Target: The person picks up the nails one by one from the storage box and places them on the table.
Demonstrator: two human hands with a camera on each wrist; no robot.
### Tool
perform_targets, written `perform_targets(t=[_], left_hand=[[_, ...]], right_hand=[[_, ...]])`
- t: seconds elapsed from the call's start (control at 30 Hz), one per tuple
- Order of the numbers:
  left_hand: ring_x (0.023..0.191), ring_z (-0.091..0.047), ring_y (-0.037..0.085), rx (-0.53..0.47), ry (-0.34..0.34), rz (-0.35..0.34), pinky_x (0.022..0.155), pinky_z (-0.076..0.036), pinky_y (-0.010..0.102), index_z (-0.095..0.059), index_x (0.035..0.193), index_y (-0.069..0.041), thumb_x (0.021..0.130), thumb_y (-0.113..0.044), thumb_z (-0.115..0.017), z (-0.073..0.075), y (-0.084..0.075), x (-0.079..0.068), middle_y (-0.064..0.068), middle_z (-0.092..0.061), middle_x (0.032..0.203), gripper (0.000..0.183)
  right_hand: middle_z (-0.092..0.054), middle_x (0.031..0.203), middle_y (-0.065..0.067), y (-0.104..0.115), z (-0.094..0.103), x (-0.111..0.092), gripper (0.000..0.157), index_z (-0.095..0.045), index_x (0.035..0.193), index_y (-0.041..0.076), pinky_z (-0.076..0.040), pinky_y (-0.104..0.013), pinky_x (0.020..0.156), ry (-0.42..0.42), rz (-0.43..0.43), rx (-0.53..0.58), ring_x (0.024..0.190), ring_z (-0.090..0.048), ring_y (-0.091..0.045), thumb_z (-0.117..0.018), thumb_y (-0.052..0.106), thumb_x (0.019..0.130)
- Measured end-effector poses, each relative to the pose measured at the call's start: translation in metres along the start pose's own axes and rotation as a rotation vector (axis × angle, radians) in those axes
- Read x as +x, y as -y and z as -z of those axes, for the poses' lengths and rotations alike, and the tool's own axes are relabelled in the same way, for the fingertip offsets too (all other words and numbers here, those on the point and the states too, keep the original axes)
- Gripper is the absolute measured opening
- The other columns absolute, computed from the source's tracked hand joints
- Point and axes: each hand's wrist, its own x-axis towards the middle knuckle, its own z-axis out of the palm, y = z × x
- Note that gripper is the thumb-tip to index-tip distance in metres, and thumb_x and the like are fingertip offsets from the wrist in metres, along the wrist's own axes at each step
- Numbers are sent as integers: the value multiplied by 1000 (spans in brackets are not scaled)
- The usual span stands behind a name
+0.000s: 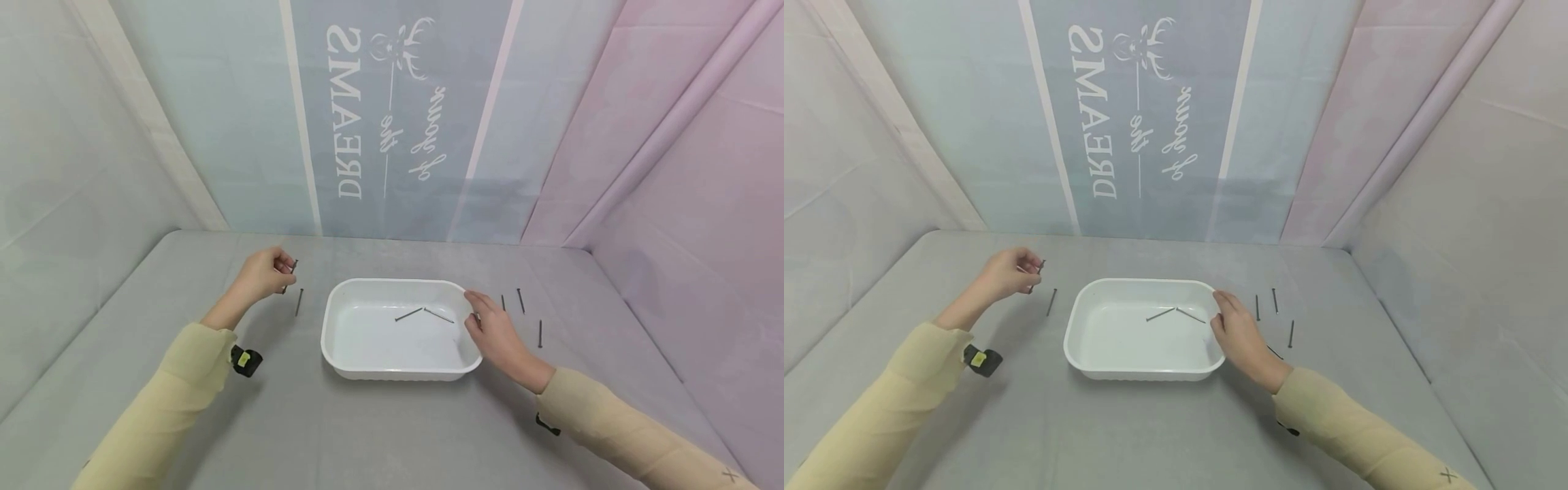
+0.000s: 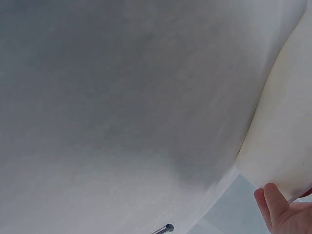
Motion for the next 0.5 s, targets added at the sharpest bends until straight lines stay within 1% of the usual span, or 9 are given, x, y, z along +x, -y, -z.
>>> perform_targets(t=[0.23,0.33,0.5], left_hand=[[72,-56,18,-75,23,105,63,-53,27,-50,107,12,82,-2,-57,-3,9,-3,16,-52,89,30],[70,-58,17,-98,31,148,63,-53,27,-49,109,13,82,-2,-56,-4,14,-4,16,-52,90,31],[66,-59,14,-124,37,196,62,-54,26,-48,109,14,81,-2,-55,-7,25,-5,18,-54,91,33]], right_hand=[[-48,125,-26,0,0,0,42,-46,125,-11,-53,-28,72,-8,8,-4,98,-59,-32,-47,-1,84],[-48,125,-26,0,-1,0,42,-46,125,-11,-53,-29,72,-11,9,-5,97,-59,-31,-46,-1,84],[-48,125,-26,0,-1,0,42,-46,125,-11,-53,-29,71,-6,3,-3,95,-59,-30,-46,-1,85]])
